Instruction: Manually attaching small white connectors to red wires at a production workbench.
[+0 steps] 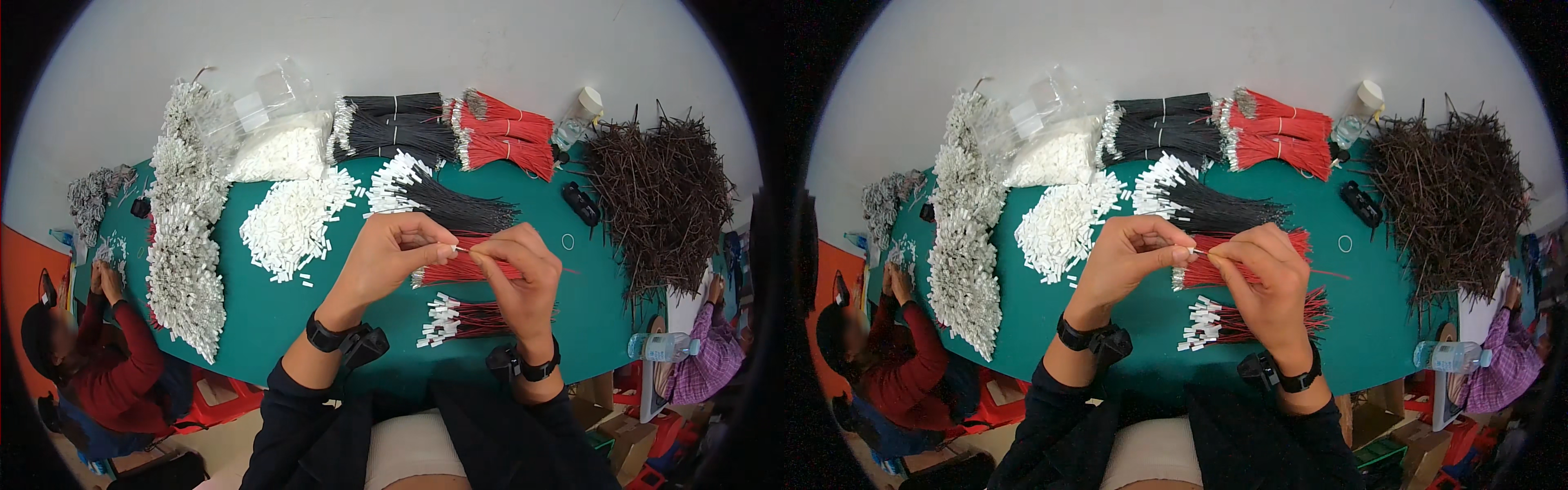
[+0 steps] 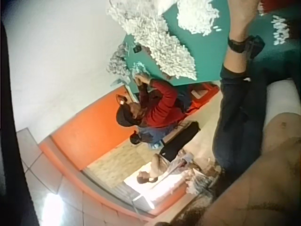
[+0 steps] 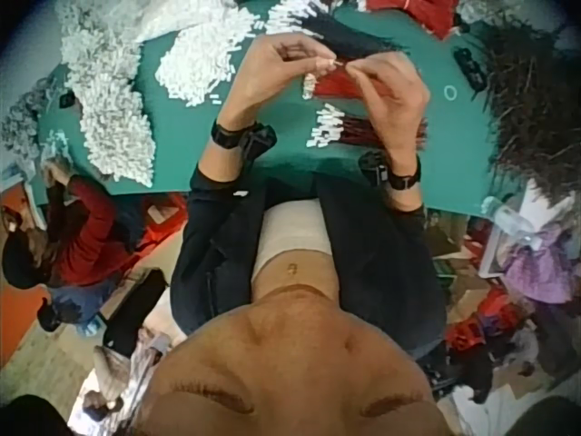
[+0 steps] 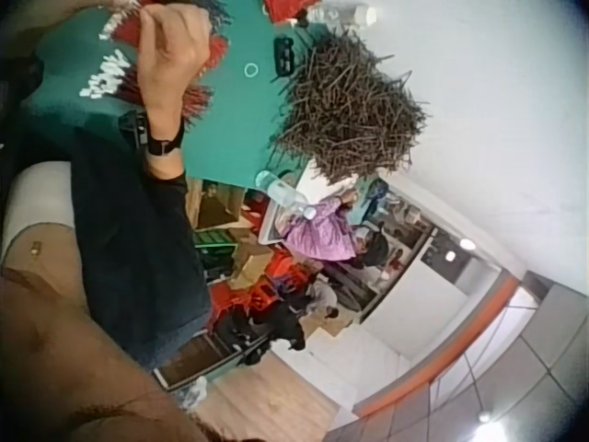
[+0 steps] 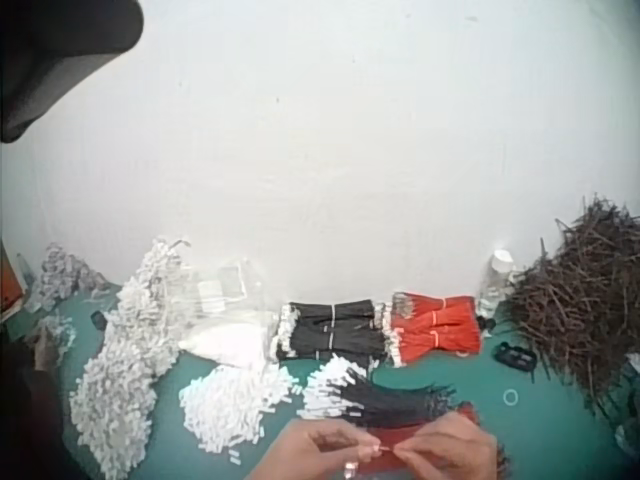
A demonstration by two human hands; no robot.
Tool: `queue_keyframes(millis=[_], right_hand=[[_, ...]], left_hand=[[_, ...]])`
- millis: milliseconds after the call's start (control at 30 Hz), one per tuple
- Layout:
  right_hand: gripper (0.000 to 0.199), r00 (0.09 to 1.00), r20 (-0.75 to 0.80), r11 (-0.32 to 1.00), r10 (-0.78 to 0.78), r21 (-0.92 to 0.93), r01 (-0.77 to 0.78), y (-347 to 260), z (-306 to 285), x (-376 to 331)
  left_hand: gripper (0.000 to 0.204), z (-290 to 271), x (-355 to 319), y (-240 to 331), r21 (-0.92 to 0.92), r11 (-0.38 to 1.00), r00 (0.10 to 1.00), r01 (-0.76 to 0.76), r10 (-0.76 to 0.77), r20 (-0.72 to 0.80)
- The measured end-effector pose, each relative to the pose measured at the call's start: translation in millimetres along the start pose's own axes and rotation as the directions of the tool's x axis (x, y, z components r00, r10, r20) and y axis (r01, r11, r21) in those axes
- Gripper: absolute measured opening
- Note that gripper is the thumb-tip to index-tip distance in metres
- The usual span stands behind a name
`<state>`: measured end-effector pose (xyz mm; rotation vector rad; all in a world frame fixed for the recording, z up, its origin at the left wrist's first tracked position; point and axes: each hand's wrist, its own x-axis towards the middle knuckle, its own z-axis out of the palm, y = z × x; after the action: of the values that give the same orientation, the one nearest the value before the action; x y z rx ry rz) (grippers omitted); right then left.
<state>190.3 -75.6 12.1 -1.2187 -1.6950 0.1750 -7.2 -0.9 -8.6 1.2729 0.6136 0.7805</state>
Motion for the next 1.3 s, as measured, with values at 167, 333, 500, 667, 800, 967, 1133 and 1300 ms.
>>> queue_keyframes(millis=[167,333,500,667,800,967,1133,1300], right_hand=[[0.017,1.0,-0.007,0.999,-0.019,-0.037,0.019,1,0,-1],[0.016,1.0,-0.001,0.999,-0.02,-0.046,0.02,0,-1,0],[0.015,1.0,0.012,0.999,-0.022,-0.024,0.022,-1,1,0],[0.011,0.999,0.021,0.997,0.048,0.057,-0.049,-2,4,1],[0.01,0.996,0.062,0.993,0.059,0.096,-0.065,0,3,2],[0.008,0.989,0.11,0.976,0.098,0.184,-0.118,3,5,4],[0.009,0.977,0.136,0.963,0.167,0.191,-0.191,11,0,3],[0.006,0.9,0.327,0.954,0.287,-0.011,-0.3,28,-15,-21]], left_hand=[[0.014,0,0,-2,-0.012,1.0,1.0,0.002,-0.002,0.006],[0.014,1,-1,-1,0.006,1.0,1.0,0.01,-0.01,-0.001],[0.013,2,-1,0,0.01,1.0,1.0,0.01,-0.01,0.001],[0.013,5,-2,1,0.035,0.999,1.0,-0.01,0.01,-0.002],[0.013,8,-3,2,0.059,0.998,1.0,-0.019,0.02,-0.007],[0.013,5,-3,0,0.069,0.997,1.0,-0.019,0.019,0.001],[0.015,-1,2,2,0.171,0.984,0.994,-0.053,0.068,-0.081],[0.019,-48,17,-29,0.711,0.703,0.946,-0.028,0.248,-0.208]])
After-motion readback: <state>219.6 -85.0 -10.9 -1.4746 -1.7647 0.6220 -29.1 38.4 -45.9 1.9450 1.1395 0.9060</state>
